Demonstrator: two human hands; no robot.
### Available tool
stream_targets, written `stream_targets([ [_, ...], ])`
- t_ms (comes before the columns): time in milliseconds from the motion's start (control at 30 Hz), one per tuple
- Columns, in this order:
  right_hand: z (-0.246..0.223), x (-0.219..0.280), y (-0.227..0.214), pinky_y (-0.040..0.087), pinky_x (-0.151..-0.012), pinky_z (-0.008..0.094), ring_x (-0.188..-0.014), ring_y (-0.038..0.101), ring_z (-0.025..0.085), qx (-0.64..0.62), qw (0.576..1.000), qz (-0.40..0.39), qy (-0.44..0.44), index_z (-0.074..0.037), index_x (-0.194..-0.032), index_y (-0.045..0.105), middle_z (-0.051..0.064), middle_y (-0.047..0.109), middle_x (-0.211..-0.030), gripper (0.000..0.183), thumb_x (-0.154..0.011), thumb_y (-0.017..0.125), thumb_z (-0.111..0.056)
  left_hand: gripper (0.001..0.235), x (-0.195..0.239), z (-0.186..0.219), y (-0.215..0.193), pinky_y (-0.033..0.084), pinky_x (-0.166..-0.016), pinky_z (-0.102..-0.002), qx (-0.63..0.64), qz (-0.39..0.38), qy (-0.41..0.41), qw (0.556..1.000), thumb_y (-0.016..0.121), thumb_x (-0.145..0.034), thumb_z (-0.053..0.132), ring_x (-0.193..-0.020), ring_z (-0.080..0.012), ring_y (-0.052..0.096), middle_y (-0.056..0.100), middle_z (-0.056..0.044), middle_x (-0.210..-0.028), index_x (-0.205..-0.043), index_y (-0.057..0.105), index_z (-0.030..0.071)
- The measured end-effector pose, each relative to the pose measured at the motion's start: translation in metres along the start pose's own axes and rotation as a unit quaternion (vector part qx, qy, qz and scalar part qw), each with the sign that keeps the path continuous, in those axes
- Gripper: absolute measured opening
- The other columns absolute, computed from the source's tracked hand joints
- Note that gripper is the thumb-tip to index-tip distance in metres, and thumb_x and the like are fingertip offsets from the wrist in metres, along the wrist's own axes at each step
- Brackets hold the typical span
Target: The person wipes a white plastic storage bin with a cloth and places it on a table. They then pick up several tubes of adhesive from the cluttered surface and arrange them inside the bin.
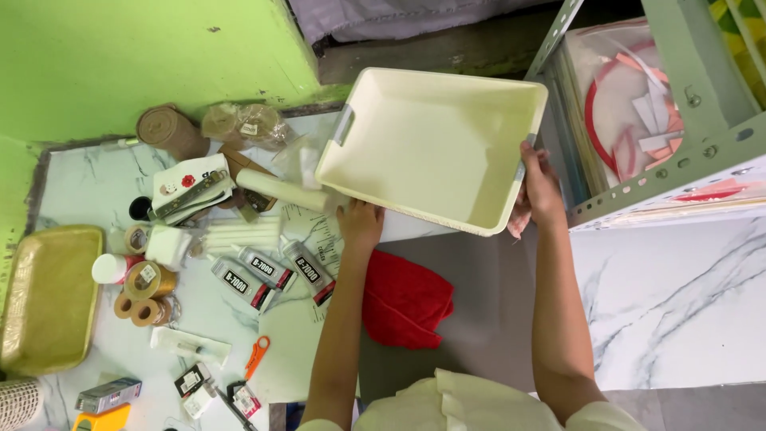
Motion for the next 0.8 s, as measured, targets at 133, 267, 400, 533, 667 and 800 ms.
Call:
stream_targets([
  [133, 0.007, -0.035, -0.003, 0.052, -0.063, 0.031, -0.068, 0.066, 0.014, 0.168, 0.971, 0.056, -0.158, -0.007, -0.108, 0.075, 0.005, 0.072, -0.083, 0.033, -0.101, 0.07, -0.039, 0.047, 0.008, -0.001, -0.023, 0.043, -0.089, -0.062, -0.028, 0.036, -0.022, 0.999, 0.064, -0.087, 0.045, -0.134, -0.0342, 0.051, 0.064, -0.015, -0.133, -0.117, 0.074, 0.01],
  [267, -0.048, 0.009, 0.011, 0.057, -0.065, 0.039, -0.077, 0.071, 0.026, 0.341, 0.844, 0.165, -0.381, -0.006, -0.103, 0.076, 0.013, 0.075, -0.098, 0.019, -0.093, 0.079, -0.022, 0.045, 0.007, -0.017, -0.038, 0.046, -0.092, -0.057, -0.083, -0.108, -0.114, 0.984, 0.062, -0.098, 0.051, -0.111, -0.0336, 0.064, 0.073, -0.012, -0.111, -0.101, 0.077, 0.009],
  [400, -0.064, 0.052, 0.044, 0.06, -0.062, 0.037, -0.071, 0.07, 0.021, 0.396, 0.831, 0.056, -0.387, -0.011, -0.104, 0.078, 0.009, 0.077, -0.1, 0.02, -0.108, 0.074, -0.031, 0.041, 0.009, -0.002, -0.066, 0.048, -0.087, -0.055, -0.05, -0.05, -0.078, 0.994, 0.063, -0.097, 0.048, -0.098, -0.0319, 0.068, 0.074, -0.011, -0.092, -0.094, 0.077, 0.009],
  [533, -0.058, 0.098, 0.09, 0.061, -0.065, 0.037, -0.076, 0.071, 0.019, 0.46, 0.815, -0.126, -0.329, -0.018, -0.114, 0.074, 0.007, 0.074, -0.103, 0.028, -0.091, 0.075, -0.033, 0.034, 0.015, 0.03, -0.08, 0.051, -0.081, -0.052, 0.115, -0.022, -0.054, 0.992, 0.067, -0.094, 0.04, -0.09, -0.0336, 0.069, 0.075, -0.014, -0.089, -0.101, 0.077, 0.009],
  [667, -0.023, 0.1, 0.112, 0.057, -0.065, 0.038, -0.077, 0.068, 0.023, 0.576, 0.721, -0.096, -0.375, -0.012, -0.091, 0.073, 0.011, 0.066, -0.096, 0.02, -0.076, 0.081, -0.024, 0.037, 0.02, 0.042, -0.067, 0.058, -0.079, -0.037, 0.421, -0.052, -0.07, 0.903, 0.068, -0.096, 0.037, -0.085, -0.0263, 0.076, 0.078, -0.015, -0.095, -0.107, 0.073, 0.001],
  [800, -0.035, 0.112, 0.114, 0.054, -0.075, 0.038, -0.084, 0.066, 0.023, 0.522, 0.695, -0.019, -0.495, -0.011, -0.076, 0.072, 0.003, 0.064, -0.091, 0.011, -0.076, 0.08, -0.019, 0.042, 0.026, 0.039, -0.084, 0.056, -0.075, -0.037, 0.459, -0.037, -0.021, 0.887, 0.063, -0.096, 0.038, -0.086, -0.0237, 0.074, 0.077, -0.014, -0.096, -0.11, 0.072, -0.001],
])
Point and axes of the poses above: each hand's wrist, its own x-axis away from the middle knuckle, its own y-axis out of the palm, z = x × y, the point moved 5 cm from there along -x, towards the middle knuckle
